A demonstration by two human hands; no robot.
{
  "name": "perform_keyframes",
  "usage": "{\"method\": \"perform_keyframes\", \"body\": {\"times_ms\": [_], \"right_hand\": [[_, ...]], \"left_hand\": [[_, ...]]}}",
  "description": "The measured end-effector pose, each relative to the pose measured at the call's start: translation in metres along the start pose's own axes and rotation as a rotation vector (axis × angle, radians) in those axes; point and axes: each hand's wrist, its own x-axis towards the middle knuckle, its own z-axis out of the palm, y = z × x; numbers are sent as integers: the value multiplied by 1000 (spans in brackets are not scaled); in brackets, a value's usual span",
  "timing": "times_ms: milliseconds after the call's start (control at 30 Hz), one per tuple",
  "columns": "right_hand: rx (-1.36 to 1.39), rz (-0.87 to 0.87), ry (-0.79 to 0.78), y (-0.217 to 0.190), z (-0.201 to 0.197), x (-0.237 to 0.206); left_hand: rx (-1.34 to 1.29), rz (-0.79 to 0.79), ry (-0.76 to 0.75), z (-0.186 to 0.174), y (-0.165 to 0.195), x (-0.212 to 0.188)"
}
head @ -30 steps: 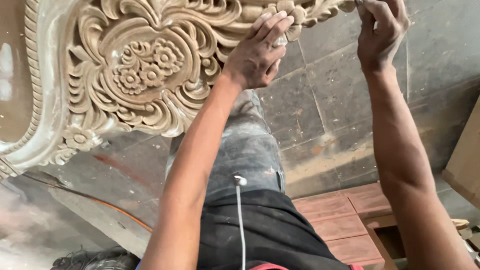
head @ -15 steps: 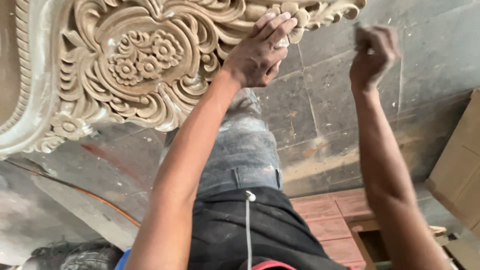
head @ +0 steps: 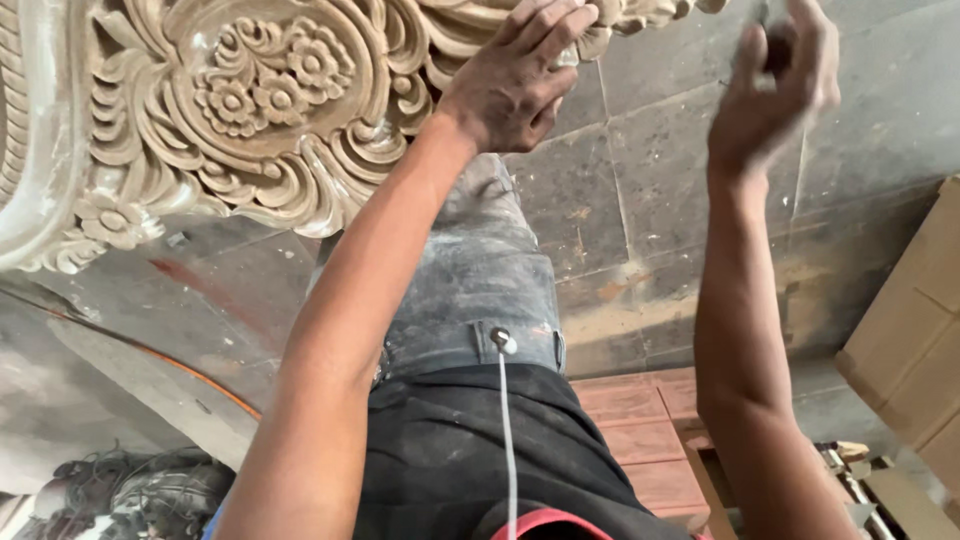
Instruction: The person polishes an ornate wood carving by hand and with a small cloth, moving over the detailed floral and scroll patterns.
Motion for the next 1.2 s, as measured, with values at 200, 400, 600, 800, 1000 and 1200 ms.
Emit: {"method": "perform_keyframes", "body": {"times_ms": [200, 400, 600, 800, 1000, 1200], "right_hand": [[-35, -103, -29, -3, 30, -6], [9, -122, 0, 4, 34, -3], [5, -191, -130, 22, 17, -4], [170, -29, 114, 32, 32, -1], [336, -45, 240, 19, 51, -4], [59, -134, 143, 4, 58, -1]], "left_hand": [[-1, -17, -18, 1, 1, -1], [19, -4, 31, 4, -1, 0], [-10, -33, -44, 10, 0, -3], [-10, -49, -5, -3, 3, -1], [-25, -43, 53, -9, 1, 6], [-81, -65, -14, -1, 2, -4]]}}
